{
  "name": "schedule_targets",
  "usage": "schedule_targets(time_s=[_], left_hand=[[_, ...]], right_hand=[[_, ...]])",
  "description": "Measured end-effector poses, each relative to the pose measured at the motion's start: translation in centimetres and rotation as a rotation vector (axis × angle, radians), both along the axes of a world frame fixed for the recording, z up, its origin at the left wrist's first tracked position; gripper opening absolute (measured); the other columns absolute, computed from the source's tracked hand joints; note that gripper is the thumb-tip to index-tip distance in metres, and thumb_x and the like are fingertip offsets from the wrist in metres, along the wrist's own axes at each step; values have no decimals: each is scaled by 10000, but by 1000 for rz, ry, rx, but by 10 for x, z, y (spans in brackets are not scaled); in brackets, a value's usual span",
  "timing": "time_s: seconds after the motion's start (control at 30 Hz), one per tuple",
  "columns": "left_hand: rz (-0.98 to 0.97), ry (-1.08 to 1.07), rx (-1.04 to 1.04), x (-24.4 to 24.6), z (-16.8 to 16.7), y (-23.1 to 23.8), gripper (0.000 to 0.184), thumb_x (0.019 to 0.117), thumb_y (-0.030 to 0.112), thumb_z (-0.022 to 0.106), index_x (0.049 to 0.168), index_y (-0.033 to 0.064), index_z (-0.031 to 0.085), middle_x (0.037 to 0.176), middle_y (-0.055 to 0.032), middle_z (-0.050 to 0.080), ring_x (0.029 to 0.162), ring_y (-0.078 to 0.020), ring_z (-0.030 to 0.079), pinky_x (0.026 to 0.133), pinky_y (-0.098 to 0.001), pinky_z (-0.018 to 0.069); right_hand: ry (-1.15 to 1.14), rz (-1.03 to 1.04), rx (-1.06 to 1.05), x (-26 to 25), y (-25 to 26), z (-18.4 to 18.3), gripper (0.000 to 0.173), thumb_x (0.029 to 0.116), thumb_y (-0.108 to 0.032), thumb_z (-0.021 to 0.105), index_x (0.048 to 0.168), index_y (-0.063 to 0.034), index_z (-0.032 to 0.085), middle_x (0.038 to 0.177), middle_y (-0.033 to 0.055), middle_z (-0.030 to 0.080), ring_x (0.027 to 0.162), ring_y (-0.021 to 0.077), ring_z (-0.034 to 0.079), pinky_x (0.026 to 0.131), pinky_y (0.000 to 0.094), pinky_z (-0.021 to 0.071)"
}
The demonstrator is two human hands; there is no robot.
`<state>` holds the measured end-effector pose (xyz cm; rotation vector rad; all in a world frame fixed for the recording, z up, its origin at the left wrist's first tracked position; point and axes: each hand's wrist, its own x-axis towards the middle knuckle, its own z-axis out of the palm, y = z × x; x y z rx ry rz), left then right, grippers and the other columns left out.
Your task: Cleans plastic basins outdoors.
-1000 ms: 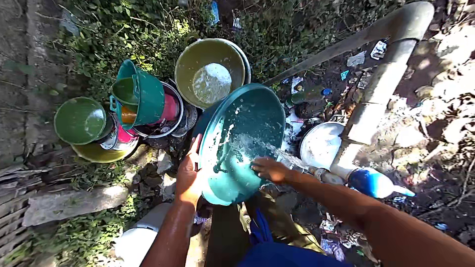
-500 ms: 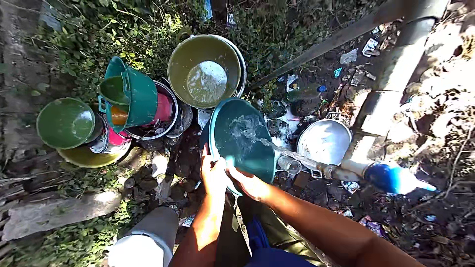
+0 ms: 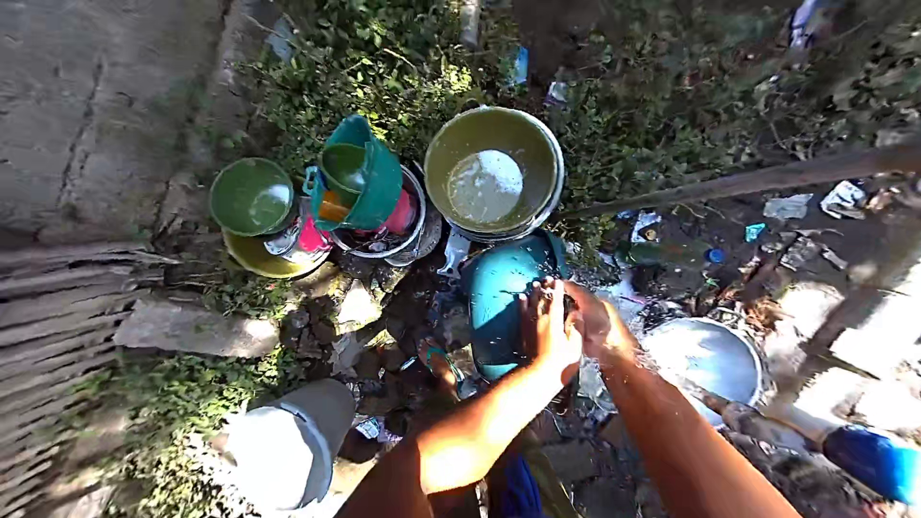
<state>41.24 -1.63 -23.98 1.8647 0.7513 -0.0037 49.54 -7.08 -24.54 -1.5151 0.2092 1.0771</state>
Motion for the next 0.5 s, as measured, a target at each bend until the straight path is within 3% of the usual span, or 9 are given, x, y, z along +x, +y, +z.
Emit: schedule_targets(time_s=[0.07, 0.1, 0.13, 0.17, 0.2, 0.23, 0.3, 0.4, 0.5], left_hand=[[-13, -85, 18, -10, 0, -20, 521, 1005, 136, 484, 1476, -86, 467, 1546, -255, 452, 1505, -377, 334, 1278, -536, 78], [-26, -100, 13, -15, 6, -24, 484, 1015, 133, 491, 1439, -101, 506, 1517, -268, 482, 1475, -384, 385, 1272, -526, 132], [-86, -62, -15, -18, 20, -18, 460, 1018, 114, 503, 1428, -94, 524, 1518, -259, 485, 1469, -377, 401, 1266, -517, 168], [-209, 45, -116, -19, 42, -4, 472, 1047, 102, 479, 1485, -72, 461, 1588, -226, 405, 1518, -345, 319, 1276, -489, 135], [-284, 96, -169, -21, 53, 6, 490, 1044, 85, 491, 1508, -59, 433, 1613, -205, 375, 1534, -324, 288, 1280, -474, 134], [-308, 83, -174, -26, 52, 7, 513, 1021, 70, 529, 1509, -54, 434, 1613, -198, 377, 1534, -313, 290, 1279, -467, 142], [-235, -108, -1, -48, 12, -11, 545, 921, 107, 636, 1434, -50, 543, 1539, -202, 487, 1484, -321, 394, 1268, -493, 198], [-255, -168, 231, -76, -31, -12, 563, 940, 297, 621, 1422, 8, 582, 1530, -172, 509, 1465, -332, 425, 1239, -567, 239], [-269, -84, 263, -88, -56, 6, 477, 943, 145, 613, 1407, 34, 605, 1534, -177, 502, 1460, -370, 424, 1227, -562, 272]], right_hand=[[295, -386, 81, -8, 14, 13, 309, 1118, -311, 360, 1072, -85, 565, 868, 0, 665, 793, 73, 676, 760, 288, 603], [365, -476, 92, -13, 14, 19, 316, 1108, -390, 368, 1041, -137, 545, 831, -25, 644, 766, 74, 663, 746, 310, 599], [365, -498, 98, -19, 10, 21, 322, 1103, -427, 367, 1112, -153, 536, 881, -28, 638, 808, 75, 656, 780, 318, 593], [308, -446, 117, -25, 0, 15, 380, 1105, -439, 354, 1265, -138, 521, 1007, -9, 641, 914, 84, 652, 861, 332, 577], [258, -412, 112, -29, -9, 9, 418, 1103, -440, 363, 1326, -119, 511, 1050, 9, 645, 945, 96, 654, 882, 346, 575], [211, -407, 67, -34, -10, 8, 394, 1103, -440, 365, 1264, -121, 531, 978, -7, 659, 875, 79, 668, 818, 321, 594], [297, -584, 97, -41, -8, 9, 358, 1107, -418, 347, 1199, -112, 509, 912, 14, 656, 819, 107, 684, 778, 347, 619], [375, -921, 256, -40, -25, -4, 448, 1101, -486, 305, 1350, -146, 456, 1158, 69, 646, 1073, 196, 663, 917, 459, 582], [312, -1085, 183, -45, -61, -4, 432, 1105, -469, 307, 1403, -176, 417, 1244, 55, 598, 1153, 167, 621, 945, 401, 564]])
